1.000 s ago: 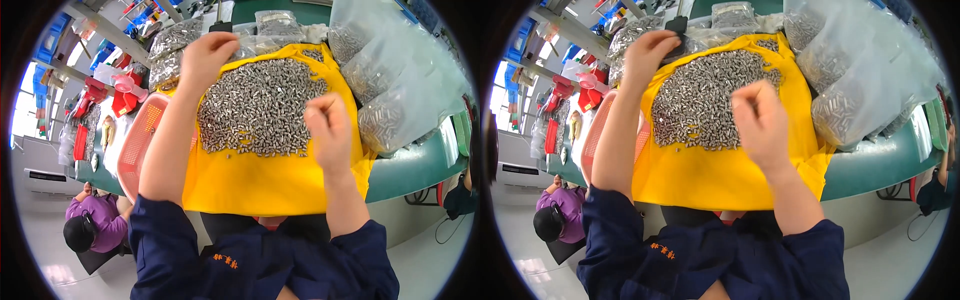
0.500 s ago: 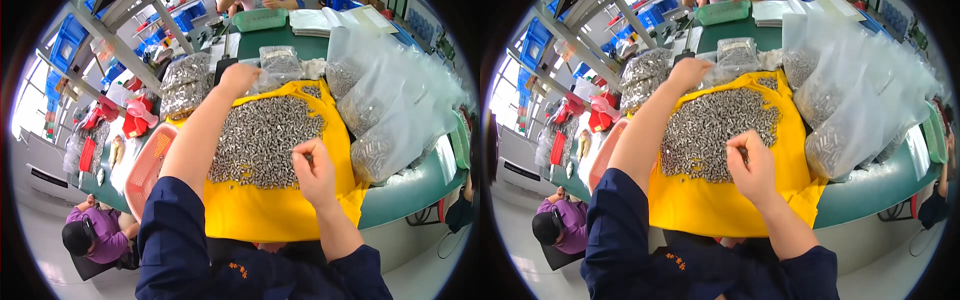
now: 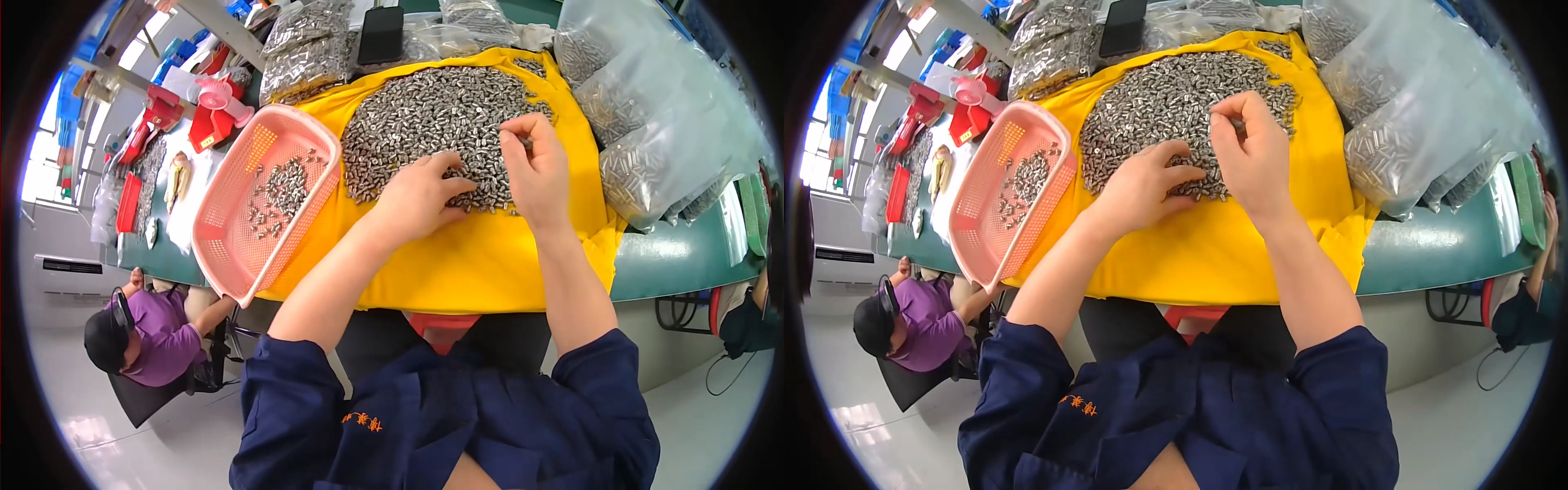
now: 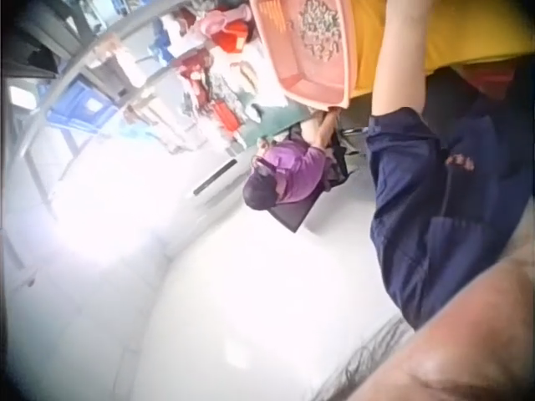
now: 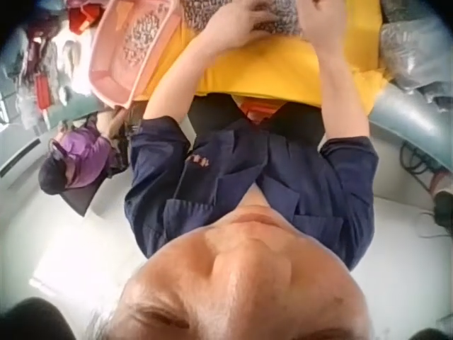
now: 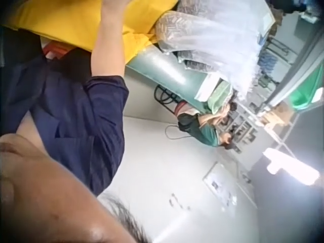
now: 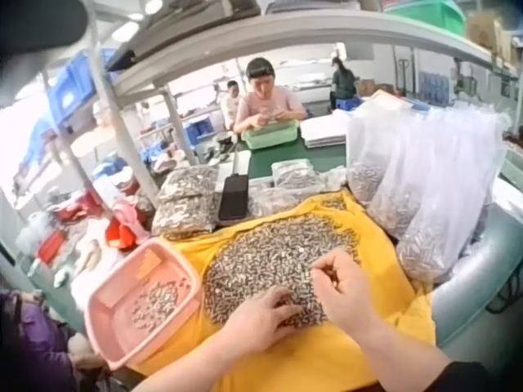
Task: Sorting small metal hardware components on a workbench.
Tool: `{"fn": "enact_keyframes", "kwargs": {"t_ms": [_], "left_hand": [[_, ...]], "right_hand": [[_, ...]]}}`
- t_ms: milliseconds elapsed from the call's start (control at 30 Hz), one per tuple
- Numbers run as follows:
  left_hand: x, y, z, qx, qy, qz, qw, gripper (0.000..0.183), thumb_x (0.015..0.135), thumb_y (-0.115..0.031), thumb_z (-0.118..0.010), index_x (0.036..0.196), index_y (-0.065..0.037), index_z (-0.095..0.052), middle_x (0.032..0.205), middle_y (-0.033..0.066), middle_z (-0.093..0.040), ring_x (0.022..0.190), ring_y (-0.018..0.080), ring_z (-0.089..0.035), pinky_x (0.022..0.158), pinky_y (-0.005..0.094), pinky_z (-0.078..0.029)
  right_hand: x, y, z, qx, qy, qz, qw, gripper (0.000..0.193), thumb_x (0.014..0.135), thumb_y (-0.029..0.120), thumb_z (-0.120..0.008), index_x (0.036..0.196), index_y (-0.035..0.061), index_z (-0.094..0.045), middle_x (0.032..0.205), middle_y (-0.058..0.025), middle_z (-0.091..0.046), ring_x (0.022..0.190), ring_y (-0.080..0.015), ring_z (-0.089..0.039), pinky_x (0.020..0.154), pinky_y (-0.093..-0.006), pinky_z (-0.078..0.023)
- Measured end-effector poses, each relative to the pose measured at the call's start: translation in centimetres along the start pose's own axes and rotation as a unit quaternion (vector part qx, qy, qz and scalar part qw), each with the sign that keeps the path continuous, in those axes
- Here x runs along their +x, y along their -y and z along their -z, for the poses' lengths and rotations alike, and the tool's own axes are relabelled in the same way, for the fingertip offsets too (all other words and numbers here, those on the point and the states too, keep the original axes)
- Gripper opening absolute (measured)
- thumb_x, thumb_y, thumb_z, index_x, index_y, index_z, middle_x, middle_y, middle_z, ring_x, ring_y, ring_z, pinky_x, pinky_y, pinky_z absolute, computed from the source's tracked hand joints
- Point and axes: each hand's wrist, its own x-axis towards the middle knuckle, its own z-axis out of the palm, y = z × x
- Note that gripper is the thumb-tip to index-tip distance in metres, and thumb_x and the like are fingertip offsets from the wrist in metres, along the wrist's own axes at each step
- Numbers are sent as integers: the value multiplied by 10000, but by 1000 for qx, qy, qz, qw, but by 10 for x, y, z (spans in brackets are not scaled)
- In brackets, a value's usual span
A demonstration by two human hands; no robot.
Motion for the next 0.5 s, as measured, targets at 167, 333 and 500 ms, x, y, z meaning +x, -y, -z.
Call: {"fn": "enact_keyframes", "kwargs": {"t_ms": [167,333,500], "left_hand": [[-4,15,-10,-3,-77,23,997,175,674,-142,-658,844,-105,-636,953,74,-552,853,259,-554,744,339,-461],[-7,22,-17,-51,-115,46,991,106,681,-90,-647,784,-76,-631,880,71,-584,793,251,-578,697,320,-473],[-2,26,-14,-149,-146,65,976,124,686,-33,-646,808,-49,-632,760,101,-608,699,240,-600,644,295,-477]], "right_hand": [[-6,-14,-11,-65,26,31,997,27,798,33,-529,823,22,-525,625,-8,-526,523,-33,-433,466,-194,-364],[-7,-18,-13,-95,34,38,994,33,796,39,-533,825,23,-526,617,-7,-526,513,-34,-438,455,-197,-362],[-9,-18,-17,-116,57,70,989,49,786,29,-530,834,17,-528,630,-18,-545,513,-38,-455,456,-197,-368]]}}
